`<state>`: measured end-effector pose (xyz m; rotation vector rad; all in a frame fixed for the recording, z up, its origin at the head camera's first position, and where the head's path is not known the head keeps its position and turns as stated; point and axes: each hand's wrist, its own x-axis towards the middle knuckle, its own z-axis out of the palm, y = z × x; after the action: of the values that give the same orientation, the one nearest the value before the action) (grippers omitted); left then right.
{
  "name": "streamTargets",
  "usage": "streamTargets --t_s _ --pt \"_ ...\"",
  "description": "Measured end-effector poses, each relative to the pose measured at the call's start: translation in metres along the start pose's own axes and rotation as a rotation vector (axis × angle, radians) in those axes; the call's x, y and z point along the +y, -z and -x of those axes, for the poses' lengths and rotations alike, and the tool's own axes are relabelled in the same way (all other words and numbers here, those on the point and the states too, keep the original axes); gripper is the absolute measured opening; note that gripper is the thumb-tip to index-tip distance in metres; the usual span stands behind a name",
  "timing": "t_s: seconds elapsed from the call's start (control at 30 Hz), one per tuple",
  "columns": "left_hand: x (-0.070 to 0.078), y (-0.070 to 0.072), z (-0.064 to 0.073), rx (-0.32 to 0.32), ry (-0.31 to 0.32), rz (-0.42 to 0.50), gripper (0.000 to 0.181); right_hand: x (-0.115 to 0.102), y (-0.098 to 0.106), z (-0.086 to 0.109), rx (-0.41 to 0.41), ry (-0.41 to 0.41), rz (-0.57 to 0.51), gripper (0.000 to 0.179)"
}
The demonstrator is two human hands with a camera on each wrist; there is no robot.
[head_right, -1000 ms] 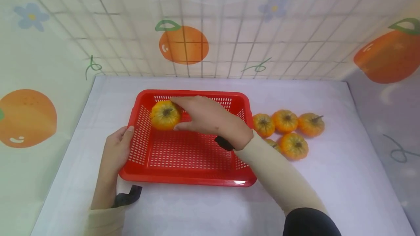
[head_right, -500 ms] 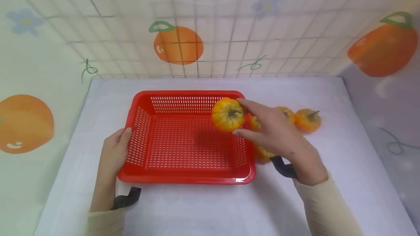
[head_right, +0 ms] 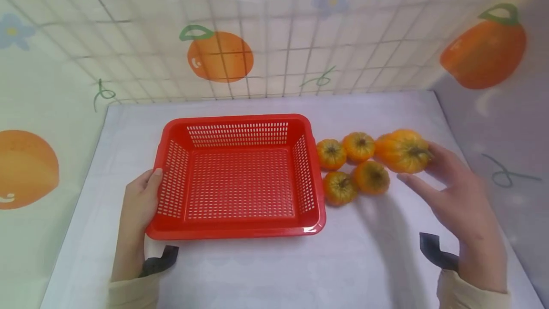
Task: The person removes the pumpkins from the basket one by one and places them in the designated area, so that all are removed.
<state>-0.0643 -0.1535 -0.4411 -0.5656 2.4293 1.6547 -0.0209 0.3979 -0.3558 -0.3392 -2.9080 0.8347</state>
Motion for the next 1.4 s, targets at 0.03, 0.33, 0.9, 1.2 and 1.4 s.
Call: streamTargets --t_s 0.03,0.33,0.9,1.2,1.4 --pt "0.000 0.001 0.000 0.002 0.002 -0.002 0.063 0.006 0.000 0.000 0.002 -0.024 0.000 0.085" --pt "0.001 0.001 0.001 0.002 -0.007 0.015 0.063 0.062 -0.024 0.001 -0.036 -0.229 -0.029 0.089" --pt "-0.002 0.000 0.000 0.003 -0.003 0.019 0.065 0.105 -0.068 -0.002 -0.058 -0.440 -0.136 0.097" --pt "0.001 0.000 0.003 0.009 0.003 0.025 0.064 0.101 -0.071 -0.005 -0.090 -0.429 -0.129 0.103" --pt "0.000 -0.001 0.002 -0.003 0.000 0.024 0.065 0.102 -0.070 -0.004 -0.110 -0.426 -0.118 0.107"
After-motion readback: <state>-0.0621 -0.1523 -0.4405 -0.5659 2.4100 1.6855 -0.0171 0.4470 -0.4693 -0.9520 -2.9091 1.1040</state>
